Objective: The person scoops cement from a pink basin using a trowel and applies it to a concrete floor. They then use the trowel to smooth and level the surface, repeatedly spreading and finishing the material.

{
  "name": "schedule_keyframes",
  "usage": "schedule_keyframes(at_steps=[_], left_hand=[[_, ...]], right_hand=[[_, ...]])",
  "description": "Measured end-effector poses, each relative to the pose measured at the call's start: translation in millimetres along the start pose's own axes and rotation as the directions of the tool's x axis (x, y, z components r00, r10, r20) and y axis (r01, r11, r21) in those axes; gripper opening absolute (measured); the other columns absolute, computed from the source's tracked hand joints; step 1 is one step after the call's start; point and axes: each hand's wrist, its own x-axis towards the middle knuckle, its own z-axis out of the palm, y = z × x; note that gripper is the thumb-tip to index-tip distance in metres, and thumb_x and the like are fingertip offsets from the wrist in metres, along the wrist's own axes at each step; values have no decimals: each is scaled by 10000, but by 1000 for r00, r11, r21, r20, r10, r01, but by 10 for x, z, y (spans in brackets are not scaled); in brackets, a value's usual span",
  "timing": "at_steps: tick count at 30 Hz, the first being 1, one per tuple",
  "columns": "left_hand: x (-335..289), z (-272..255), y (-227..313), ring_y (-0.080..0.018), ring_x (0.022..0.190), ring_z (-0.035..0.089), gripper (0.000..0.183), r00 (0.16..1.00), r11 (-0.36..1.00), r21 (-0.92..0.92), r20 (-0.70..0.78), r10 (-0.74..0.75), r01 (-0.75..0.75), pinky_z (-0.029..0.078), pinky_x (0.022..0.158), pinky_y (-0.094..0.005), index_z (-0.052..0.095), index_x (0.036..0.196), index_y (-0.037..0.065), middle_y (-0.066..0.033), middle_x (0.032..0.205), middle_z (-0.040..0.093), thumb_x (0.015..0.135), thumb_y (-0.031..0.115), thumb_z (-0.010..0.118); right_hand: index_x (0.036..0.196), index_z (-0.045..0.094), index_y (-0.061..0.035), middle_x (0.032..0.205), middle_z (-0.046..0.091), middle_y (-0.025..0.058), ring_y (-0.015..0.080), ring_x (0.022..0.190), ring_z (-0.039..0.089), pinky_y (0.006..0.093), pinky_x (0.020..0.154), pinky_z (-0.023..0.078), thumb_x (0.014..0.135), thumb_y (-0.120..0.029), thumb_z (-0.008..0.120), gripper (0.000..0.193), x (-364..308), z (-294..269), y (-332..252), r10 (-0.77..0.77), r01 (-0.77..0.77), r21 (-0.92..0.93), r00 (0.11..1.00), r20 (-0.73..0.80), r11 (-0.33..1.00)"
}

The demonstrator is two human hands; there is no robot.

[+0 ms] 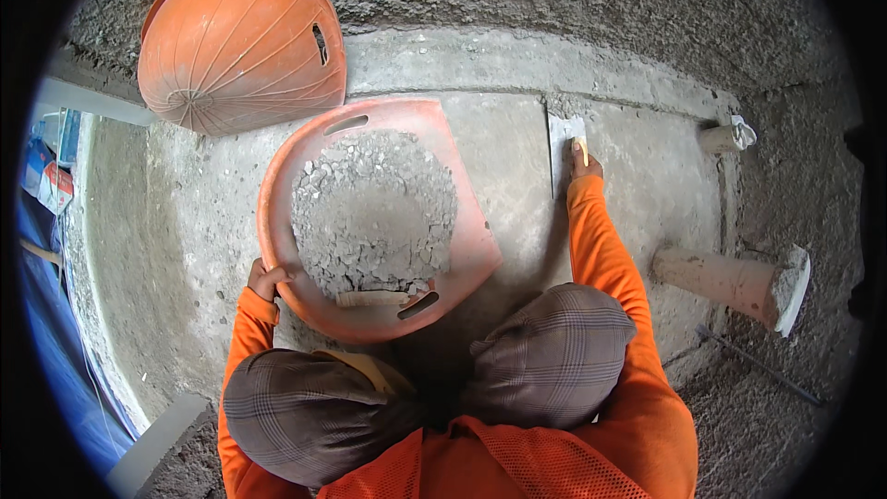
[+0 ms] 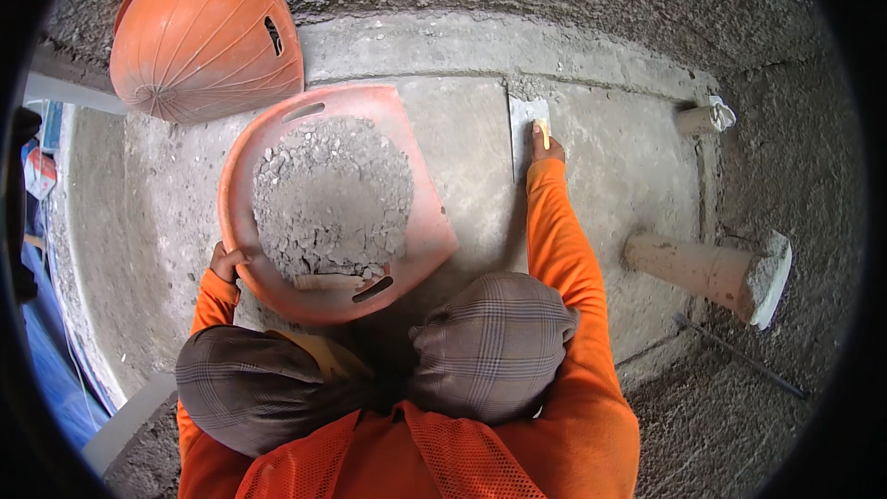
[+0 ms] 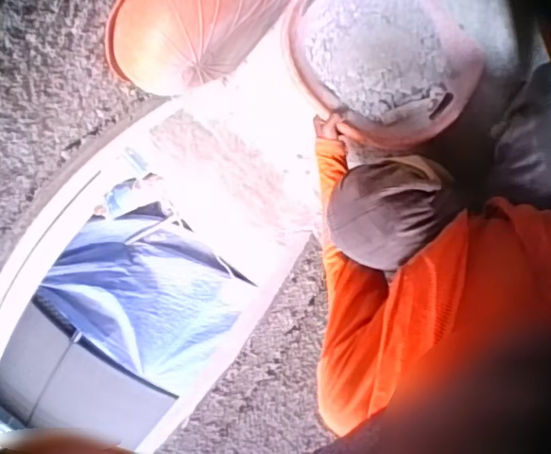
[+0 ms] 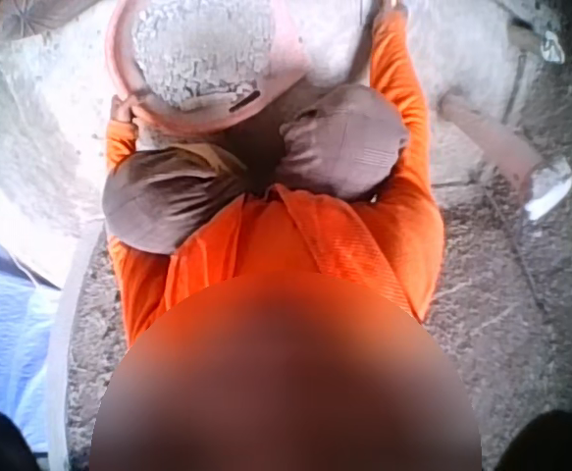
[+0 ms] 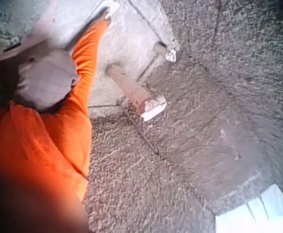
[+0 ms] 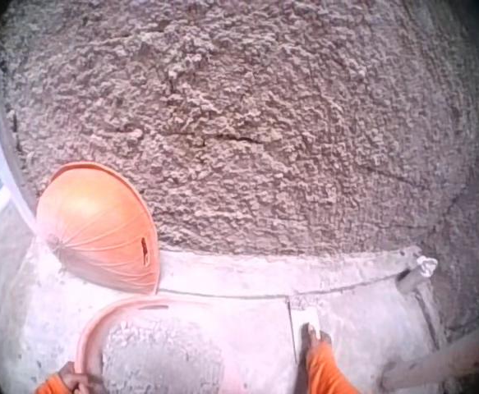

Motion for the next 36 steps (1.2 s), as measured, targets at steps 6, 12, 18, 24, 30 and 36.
schedule_keyframes(at_steps=[6,12,18,24,30,36], left_hand=[[29,-87,-168,-148,670,625,199,999,996,-85,-14,33,-34,494,647,-291,694,861,-19,-39,766,676,717,103,632],[59,-188,-220,-183,765,649,297,999,1000,-21,46,15,-14,520,755,-330,693,934,-26,-47,822,689,689,119,607],[9,-152,-231,-211,792,663,333,1000,995,-101,7,-13,14,527,772,-344,701,946,-39,-74,844,704,680,138,606],[24,-164,-217,-177,748,632,295,998,996,-71,36,59,-56,515,734,-318,670,950,-22,-46,804,668,696,109,596],[69,-221,-329,-184,749,633,335,999,996,-70,-2,51,-51,516,729,-318,664,989,-25,-54,834,670,690,108,597],[103,-301,-421,-205,759,642,386,999,996,-87,-33,29,-32,526,739,-324,643,1036,-38,-75,847,669,679,102,600]], right_hand=[[949,721,16,693,582,4,108,648,463,307,596,425,949,-505,705,522,-909,-233,-589,-188,213,-125,965,183,969],[1039,703,-72,754,677,174,319,709,695,418,687,546,917,-430,731,379,-2400,20,-1304,-389,577,-183,719,576,796],[1065,697,-105,775,691,193,382,747,700,474,688,549,892,-460,730,396,-2347,-143,-1338,-391,626,-248,699,598,739],[869,725,35,655,585,7,123,610,519,306,571,444,862,-547,784,585,-754,-1016,-396,83,-76,-80,993,86,994],[816,712,-17,620,550,15,136,518,478,323,487,376,781,-686,787,674,396,-1402,160,197,-185,-138,977,85,973],[865,712,-3,662,576,23,141,519,485,331,484,380,763,-683,808,694,1142,-852,-103,62,-48,-269,997,45,962]])
